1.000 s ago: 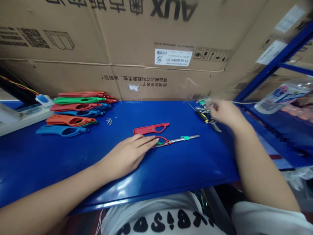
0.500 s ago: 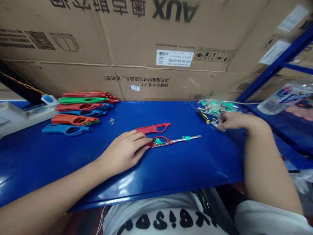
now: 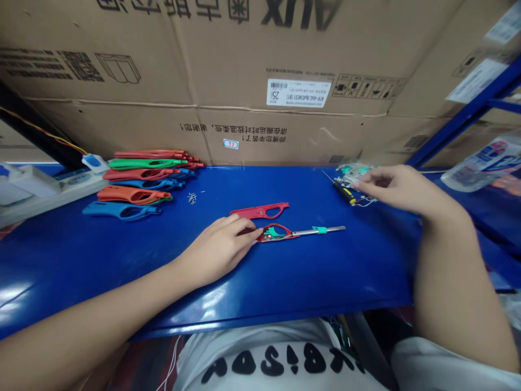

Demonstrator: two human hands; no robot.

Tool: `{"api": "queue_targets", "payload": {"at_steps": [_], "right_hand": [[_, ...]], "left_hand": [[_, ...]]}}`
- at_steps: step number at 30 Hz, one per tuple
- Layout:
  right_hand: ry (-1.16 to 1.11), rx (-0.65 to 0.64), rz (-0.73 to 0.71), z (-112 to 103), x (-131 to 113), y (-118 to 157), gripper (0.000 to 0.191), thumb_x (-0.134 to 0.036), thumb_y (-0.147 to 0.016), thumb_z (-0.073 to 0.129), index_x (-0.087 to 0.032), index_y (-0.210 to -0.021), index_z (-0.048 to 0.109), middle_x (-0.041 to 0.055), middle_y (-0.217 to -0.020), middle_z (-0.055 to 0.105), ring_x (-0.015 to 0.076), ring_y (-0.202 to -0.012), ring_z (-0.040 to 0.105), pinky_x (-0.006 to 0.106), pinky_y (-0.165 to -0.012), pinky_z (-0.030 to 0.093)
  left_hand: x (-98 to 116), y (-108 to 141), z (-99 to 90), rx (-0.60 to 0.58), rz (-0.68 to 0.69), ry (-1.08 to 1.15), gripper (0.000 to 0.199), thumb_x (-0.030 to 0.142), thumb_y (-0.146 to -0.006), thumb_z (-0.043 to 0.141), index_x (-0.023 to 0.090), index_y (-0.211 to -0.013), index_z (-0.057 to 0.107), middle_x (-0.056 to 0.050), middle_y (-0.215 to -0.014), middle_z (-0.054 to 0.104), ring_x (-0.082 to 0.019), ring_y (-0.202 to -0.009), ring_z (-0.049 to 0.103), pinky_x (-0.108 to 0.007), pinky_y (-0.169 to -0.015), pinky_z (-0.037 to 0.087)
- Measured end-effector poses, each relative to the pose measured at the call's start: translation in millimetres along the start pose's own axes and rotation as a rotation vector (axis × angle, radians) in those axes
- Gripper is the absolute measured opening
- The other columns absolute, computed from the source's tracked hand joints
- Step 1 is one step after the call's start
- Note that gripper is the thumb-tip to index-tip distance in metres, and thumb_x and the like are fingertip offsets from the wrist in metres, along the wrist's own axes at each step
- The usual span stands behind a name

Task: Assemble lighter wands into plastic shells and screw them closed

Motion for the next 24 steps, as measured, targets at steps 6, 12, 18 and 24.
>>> {"api": "queue_targets", "payload": {"at_steps": [6, 12, 18, 24], "right_hand": [[-0.218, 0.049, -0.371, 32, -69, 11, 0.027, -0.047, -0.088, 0.067, -0.021, -0.092, 0.073, 0.0033, -0.076, 0.068, 0.0137, -0.059, 0.054, 0.028, -0.054, 0.04], [-0.348, -0.129, -0.659, 92, -140, 41, 0.018, -0.029, -0.095, 0.06, -0.02, -0.103, 0.073, 0.0046, -0.09, 0.07, 0.0148, -0.075, 0.061, 0.028, -0.066, 0.046], [-0.348, -0.083, -0.753, 117, -162, 60, 0.012, -0.028, -0.094, 0.064, -0.019, -0.098, 0.069, 0.0039, -0.087, 0.069, 0.0156, -0.079, 0.063, 0.028, -0.071, 0.048], [-0.26, -0.025, -0.701, 118, -162, 59, 0.02, -0.038, -0.089, 0.07, -0.019, -0.095, 0.064, 0.0024, -0.088, 0.066, 0.0158, -0.08, 0.061, 0.027, -0.069, 0.045]], "left_hand": [[2, 0, 2.9, -0.04, -0.015, -0.005, 0.033, 0.023, -0.104, 0.043, 0.018, -0.124, 0.068, -0.012, -0.115, 0.066, -0.025, -0.101, 0.061, -0.042, -0.086, 0.054], [1, 4, -0.7, 0.027, -0.043, 0.049, 0.035, 0.02, -0.102, 0.044, 0.013, -0.131, 0.062, -0.014, -0.12, 0.066, -0.027, -0.107, 0.062, -0.043, -0.092, 0.055], [3, 4, -13.5, 0.144, -0.09, 0.265, 0.032, 0.028, -0.101, 0.052, 0.015, -0.129, 0.06, -0.011, -0.119, 0.068, -0.023, -0.109, 0.062, -0.04, -0.097, 0.052], [4, 2, -11.3, 0.141, -0.097, 0.437, 0.027, 0.024, -0.101, 0.053, 0.019, -0.124, 0.065, -0.005, -0.1, 0.07, -0.017, -0.091, 0.064, -0.03, -0.081, 0.053]]}}
Point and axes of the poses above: each hand's wrist, its own y-axis away from the middle knuckle, its own z-axis out of the palm, x = y × z, the point moved 9 cm from there along -y, towards the middle knuckle
